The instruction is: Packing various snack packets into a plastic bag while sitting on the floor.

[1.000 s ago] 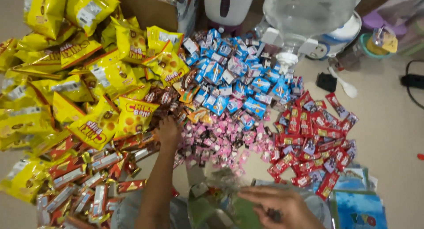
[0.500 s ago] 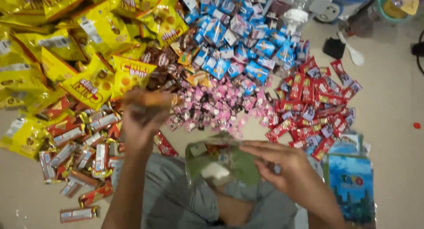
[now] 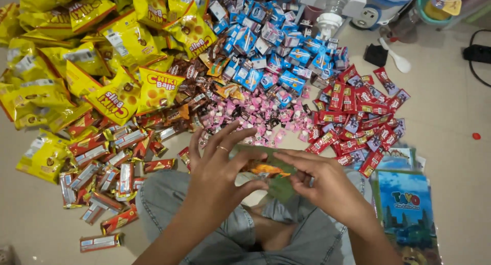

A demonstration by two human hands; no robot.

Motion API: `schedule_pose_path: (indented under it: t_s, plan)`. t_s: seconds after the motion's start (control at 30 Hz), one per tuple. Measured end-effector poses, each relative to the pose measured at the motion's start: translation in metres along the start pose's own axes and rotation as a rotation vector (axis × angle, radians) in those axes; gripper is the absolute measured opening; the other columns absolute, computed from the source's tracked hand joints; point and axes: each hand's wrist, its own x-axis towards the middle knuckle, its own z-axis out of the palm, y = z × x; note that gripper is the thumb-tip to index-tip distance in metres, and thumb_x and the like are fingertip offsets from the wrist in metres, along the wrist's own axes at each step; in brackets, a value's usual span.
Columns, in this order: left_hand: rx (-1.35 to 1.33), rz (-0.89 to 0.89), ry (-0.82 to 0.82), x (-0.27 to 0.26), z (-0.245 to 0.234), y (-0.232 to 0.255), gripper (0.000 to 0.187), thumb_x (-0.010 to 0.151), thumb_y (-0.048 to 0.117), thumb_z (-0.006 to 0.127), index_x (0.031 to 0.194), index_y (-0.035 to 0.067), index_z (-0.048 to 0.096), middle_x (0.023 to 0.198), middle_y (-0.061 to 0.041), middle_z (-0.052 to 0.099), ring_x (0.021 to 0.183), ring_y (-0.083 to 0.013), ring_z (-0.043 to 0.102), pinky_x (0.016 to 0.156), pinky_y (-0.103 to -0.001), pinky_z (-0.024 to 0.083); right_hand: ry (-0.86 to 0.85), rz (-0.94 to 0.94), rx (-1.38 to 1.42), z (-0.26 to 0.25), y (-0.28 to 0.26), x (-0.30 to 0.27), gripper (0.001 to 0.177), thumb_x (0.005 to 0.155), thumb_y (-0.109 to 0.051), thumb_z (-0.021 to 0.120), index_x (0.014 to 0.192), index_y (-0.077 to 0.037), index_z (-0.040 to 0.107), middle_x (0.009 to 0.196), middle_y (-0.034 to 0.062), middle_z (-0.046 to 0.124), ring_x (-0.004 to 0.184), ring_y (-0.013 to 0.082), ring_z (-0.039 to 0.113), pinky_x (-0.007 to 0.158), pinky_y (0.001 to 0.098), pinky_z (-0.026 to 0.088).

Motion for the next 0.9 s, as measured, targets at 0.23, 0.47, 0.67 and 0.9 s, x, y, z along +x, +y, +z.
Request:
schedule_pose_path:
  t_s: [0.23, 0.47, 0.67, 0.9]
  plan:
    - [-0.44, -0.386, 0.062, -0.003, -0.023, -0.052, 0.047, 0.082, 0.032, 0.077, 0.126, 0.022, 0.065, 0.143, 0.0, 0.06, 0.136, -0.0203, 0.056, 0.113, -0.047, 0.031, -0.034, 0.114, 0.025, -0.003, 0.008, 0.002, 0.063, 0.082, -0.001, 0.075, 0.138, -0.029, 0.067, 0.146, -0.001, 0.067, 0.069, 0.008, 0.075, 0.059, 0.03, 0.062]
    - [-0.57, -1.387, 0.537, -0.04, 0.043, -0.265, 0.037, 0.108, 0.028, 0.061, 0.077, 0.023, 0.041, 0.08, 0.005, 0.046, 0.07, -0.0126, 0.041, 0.071, -0.026, 0.039, 0.002, 0.077, 0.007, 0.001, 0.022, 0.014, 0.061, 0.081, -0.004, 0.075, 0.135, -0.031, 0.07, 0.141, -0.001, 0.071, 0.066, 0.0082, 0.077, 0.058, 0.0311, 0.066]
    - [-0.838, -1.774, 0.667, -0.067, 0.156, -0.396, 0.122, 0.066, 0.052, 0.091, 0.158, 0.003, 0.029, 0.15, -0.016, 0.054, 0.132, -0.0361, 0.056, 0.089, -0.05, 0.056, -0.067, 0.195, 0.044, 0.0, 0.013, 0.026, 0.065, 0.078, -0.003, 0.08, 0.132, -0.037, 0.074, 0.139, -0.0091, 0.076, 0.058, 0.0041, 0.067, 0.057, 0.0255, 0.068]
    - [-0.916, -1.758, 0.774, -0.027, 0.155, -0.37, 0.106, 0.064, 0.042, 0.091, 0.153, 0.012, 0.042, 0.152, -0.009, 0.056, 0.144, -0.0301, 0.049, 0.124, -0.049, 0.035, -0.094, 0.165, 0.096, -0.001, 0.025, 0.04, 0.063, 0.078, -0.003, 0.081, 0.132, -0.035, 0.073, 0.139, -0.0058, 0.075, 0.068, 0.0046, 0.084, 0.054, 0.0233, 0.075]
